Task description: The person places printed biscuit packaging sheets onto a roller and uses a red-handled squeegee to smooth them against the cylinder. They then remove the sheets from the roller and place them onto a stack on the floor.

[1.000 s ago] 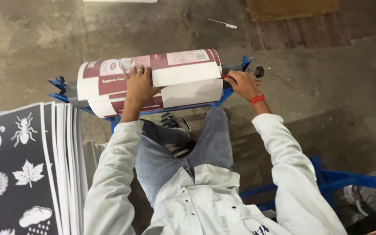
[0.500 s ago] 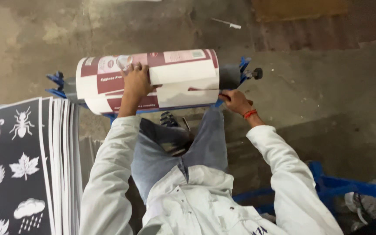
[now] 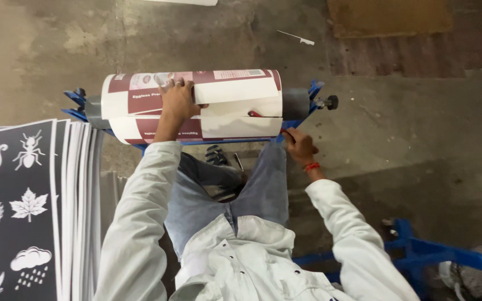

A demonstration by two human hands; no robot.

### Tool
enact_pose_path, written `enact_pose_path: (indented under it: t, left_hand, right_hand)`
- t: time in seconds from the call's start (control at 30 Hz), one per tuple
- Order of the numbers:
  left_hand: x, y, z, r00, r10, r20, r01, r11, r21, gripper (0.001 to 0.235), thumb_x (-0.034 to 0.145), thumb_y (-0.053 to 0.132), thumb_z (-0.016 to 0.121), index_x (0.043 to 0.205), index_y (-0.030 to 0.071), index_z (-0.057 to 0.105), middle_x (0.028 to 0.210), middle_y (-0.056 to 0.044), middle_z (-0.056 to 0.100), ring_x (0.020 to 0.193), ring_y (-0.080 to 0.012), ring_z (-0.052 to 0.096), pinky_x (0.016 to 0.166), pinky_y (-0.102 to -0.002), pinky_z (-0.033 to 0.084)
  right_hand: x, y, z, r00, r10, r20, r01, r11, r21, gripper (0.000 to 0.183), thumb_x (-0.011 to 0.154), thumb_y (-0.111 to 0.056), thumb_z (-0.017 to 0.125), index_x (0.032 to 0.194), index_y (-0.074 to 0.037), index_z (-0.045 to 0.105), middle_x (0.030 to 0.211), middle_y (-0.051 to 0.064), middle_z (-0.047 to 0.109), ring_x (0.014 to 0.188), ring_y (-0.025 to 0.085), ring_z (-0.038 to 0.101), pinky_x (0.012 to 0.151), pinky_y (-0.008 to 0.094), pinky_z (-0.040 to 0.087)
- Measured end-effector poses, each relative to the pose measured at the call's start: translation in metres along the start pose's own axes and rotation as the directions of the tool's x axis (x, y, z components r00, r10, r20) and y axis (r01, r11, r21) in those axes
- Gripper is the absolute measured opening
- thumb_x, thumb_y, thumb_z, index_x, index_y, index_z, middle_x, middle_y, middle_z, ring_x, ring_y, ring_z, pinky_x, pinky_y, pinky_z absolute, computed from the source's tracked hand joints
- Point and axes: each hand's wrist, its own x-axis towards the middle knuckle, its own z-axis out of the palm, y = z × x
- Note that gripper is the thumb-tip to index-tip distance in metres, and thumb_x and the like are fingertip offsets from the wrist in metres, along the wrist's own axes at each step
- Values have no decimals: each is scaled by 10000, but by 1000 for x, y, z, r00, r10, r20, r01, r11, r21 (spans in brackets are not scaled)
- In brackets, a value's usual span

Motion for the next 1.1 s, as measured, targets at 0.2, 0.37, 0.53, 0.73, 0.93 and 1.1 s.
enact_pose_path:
  t: [0.2, 0.37, 0.53, 0.73, 0.93, 1.1]
  left_hand:
    - [-1, 4, 1, 999, -18, 35, 18, 1000, -1, 856, 652, 556, 883, 1326, 93, 629, 1397, -219, 577, 1394, -440, 425, 1122, -756, 198]
    - [-2, 3, -1, 1000, -9, 25, 10, 1000, -9, 876, 653, 562, 875, 1346, 95, 611, 1396, -236, 569, 1426, -466, 376, 1093, -769, 205]
    - [-9, 5, 3, 999, 24, -22, -24, 1000, 15, 873, 672, 576, 864, 1345, 83, 605, 1414, -257, 551, 1465, -497, 301, 1098, -795, 152]
    - [-12, 3, 6, 1000, 29, 3, -29, 999, 31, 939, 670, 626, 850, 1384, 92, 556, 1471, -227, 513, 1476, -497, 258, 1098, -821, 140]
    - [-19, 6, 14, 999, 36, 5, -36, 999, 19, 985, 653, 609, 870, 1428, 125, 503, 1533, -213, 440, 1442, -517, 275, 1063, -817, 197]
    - [-30, 8, 17, 999, 42, -2, -42, 999, 8, 996, 661, 568, 883, 1461, 134, 478, 1557, -192, 422, 1445, -529, 280, 1064, -812, 229]
  right_hand:
    - [-9, 6, -8, 999, -26, 27, 23, 992, 120, 119, 954, -164, 726, 962, -47, 711, 859, 191, 689, 738, 404, 670, 601, 454, 503]
    - [3, 3, -15, 998, -40, 41, 39, 999, 24, 101, 953, -141, 728, 954, -41, 718, 875, 195, 698, 758, 419, 661, 618, 465, 496]
    - [14, -10, -33, 995, -57, 82, 56, 998, 23, 97, 940, -145, 735, 983, -58, 739, 888, 190, 702, 781, 404, 672, 635, 465, 509]
    - [61, -36, -97, 982, -52, 180, 73, 991, -112, 133, 953, -207, 718, 970, -75, 727, 867, 158, 691, 768, 368, 665, 645, 468, 497]
    - [110, -76, -111, 865, -137, 483, 334, 875, -350, 139, 922, -259, 707, 864, -132, 708, 774, 109, 672, 748, 364, 647, 649, 497, 484]
    - [124, -105, -79, 771, -179, 611, 505, 756, -416, 117, 886, -269, 696, 922, -162, 730, 768, 99, 699, 716, 351, 668, 574, 502, 490]
